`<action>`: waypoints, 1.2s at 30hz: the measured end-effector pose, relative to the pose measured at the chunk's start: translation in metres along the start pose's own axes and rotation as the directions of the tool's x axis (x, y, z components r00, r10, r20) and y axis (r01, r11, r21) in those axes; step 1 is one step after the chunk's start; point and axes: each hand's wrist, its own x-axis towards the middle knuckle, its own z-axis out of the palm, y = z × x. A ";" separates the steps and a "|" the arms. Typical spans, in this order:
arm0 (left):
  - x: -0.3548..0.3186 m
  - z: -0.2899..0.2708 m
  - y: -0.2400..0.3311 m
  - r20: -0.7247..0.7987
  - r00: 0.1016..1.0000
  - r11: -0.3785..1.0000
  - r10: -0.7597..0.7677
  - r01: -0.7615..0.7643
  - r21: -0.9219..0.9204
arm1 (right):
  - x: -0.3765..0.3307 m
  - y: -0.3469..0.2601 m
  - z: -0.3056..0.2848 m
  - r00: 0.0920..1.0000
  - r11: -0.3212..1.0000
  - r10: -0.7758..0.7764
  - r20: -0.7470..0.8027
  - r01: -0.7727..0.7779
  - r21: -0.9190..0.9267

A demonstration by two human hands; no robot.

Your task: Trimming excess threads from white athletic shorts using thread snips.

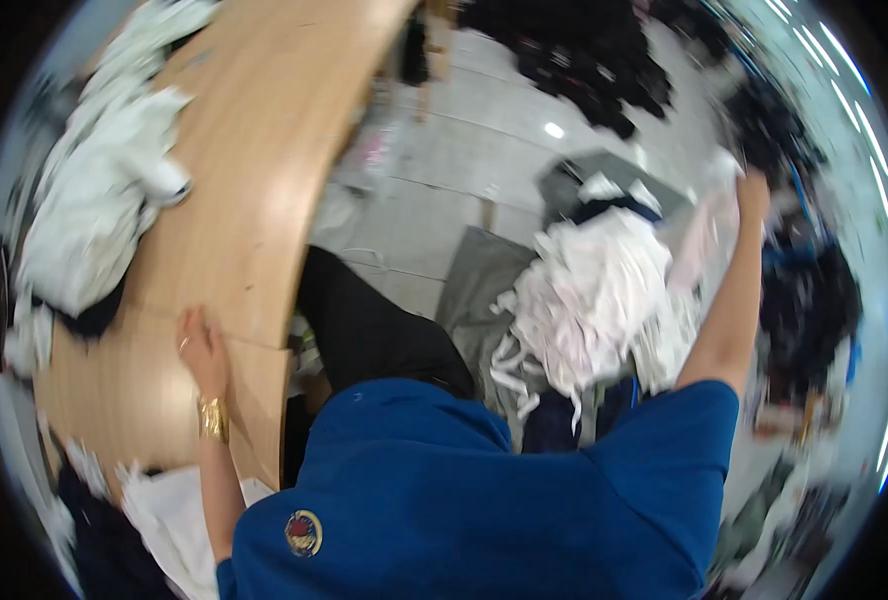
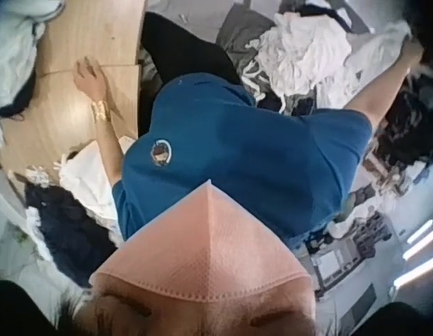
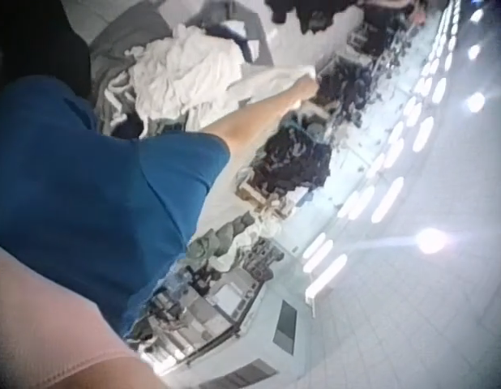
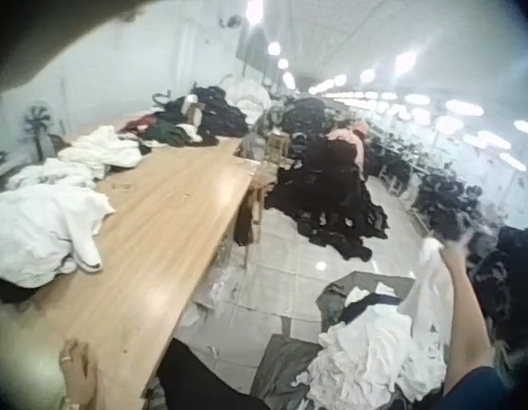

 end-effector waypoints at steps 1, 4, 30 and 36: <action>0.000 0.014 0.003 -0.019 1.000 0.998 0.012 -0.013 -0.053 | 0.001 0.020 0.033 0.996 0.997 -0.068 -0.065 0.070 0.026; -0.010 -0.002 -0.008 -0.103 0.991 0.996 -0.080 0.076 -0.038 | -0.027 -0.092 0.134 0.955 0.973 -0.232 0.183 0.228 0.044; -0.047 -0.040 -0.044 -0.193 0.847 0.862 -0.494 0.507 0.016 | -0.248 -0.873 -0.534 0.220 -0.516 -0.552 -0.805 0.668 0.536; -0.049 -0.037 -0.042 -0.220 0.847 0.869 -0.484 0.495 -0.003 | -0.221 -0.878 -0.568 0.387 -0.470 -0.543 -0.745 0.595 0.652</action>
